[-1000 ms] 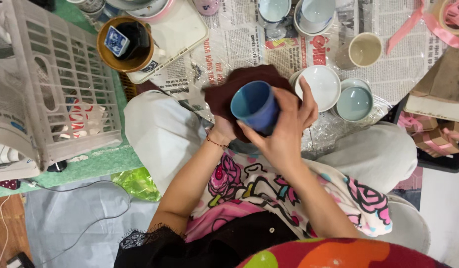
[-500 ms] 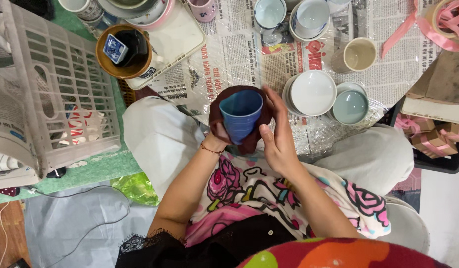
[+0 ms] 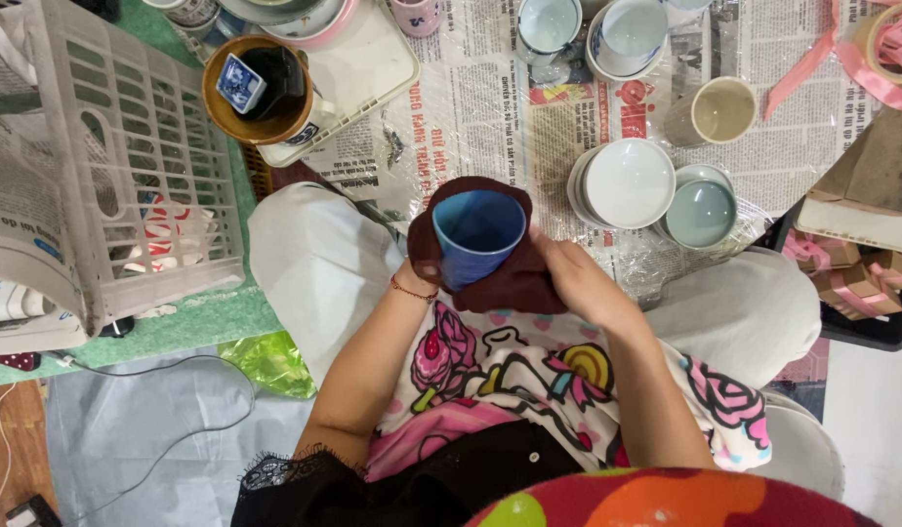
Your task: The person washes and dries multiple ceramic cups and bowls. They rinse each item in a bucket of water, then wipe it dry with a cloth before placing it on a newspaper-covered surface.
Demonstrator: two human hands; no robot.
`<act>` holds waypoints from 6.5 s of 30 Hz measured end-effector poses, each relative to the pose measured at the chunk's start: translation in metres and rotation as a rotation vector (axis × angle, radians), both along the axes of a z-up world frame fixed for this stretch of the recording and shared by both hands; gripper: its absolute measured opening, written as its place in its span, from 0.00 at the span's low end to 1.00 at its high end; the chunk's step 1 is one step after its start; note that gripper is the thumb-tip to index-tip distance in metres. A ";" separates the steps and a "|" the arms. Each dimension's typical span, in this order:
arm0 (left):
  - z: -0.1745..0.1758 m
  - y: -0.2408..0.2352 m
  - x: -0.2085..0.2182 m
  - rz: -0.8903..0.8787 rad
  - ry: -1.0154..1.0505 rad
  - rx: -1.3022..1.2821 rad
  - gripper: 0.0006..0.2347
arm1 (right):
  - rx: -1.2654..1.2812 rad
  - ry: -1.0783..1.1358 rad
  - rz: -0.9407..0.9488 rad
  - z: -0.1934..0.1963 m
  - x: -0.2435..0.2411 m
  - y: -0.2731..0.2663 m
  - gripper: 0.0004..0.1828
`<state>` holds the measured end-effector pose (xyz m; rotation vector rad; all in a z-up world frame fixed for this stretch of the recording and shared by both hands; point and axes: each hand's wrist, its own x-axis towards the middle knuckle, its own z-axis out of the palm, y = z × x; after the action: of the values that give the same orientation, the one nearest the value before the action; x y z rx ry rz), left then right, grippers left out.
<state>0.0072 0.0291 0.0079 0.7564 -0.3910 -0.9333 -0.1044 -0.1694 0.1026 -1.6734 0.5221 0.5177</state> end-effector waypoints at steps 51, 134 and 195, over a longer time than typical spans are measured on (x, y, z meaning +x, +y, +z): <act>0.005 -0.028 -0.047 0.412 -0.653 0.380 0.20 | -0.568 -0.946 -0.356 -0.013 0.008 0.053 0.59; 0.260 0.030 -0.006 0.411 -0.990 0.306 0.12 | -0.221 -0.888 -0.117 -0.031 0.002 0.062 0.51; 0.066 -0.005 -0.019 0.567 -0.485 0.472 0.12 | -0.742 -0.701 0.719 0.063 -0.003 0.042 0.04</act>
<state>-0.0116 0.0240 0.0738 1.4480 -0.3484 -0.2906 -0.1078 -0.1276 0.1656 -2.5968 -0.4995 0.1945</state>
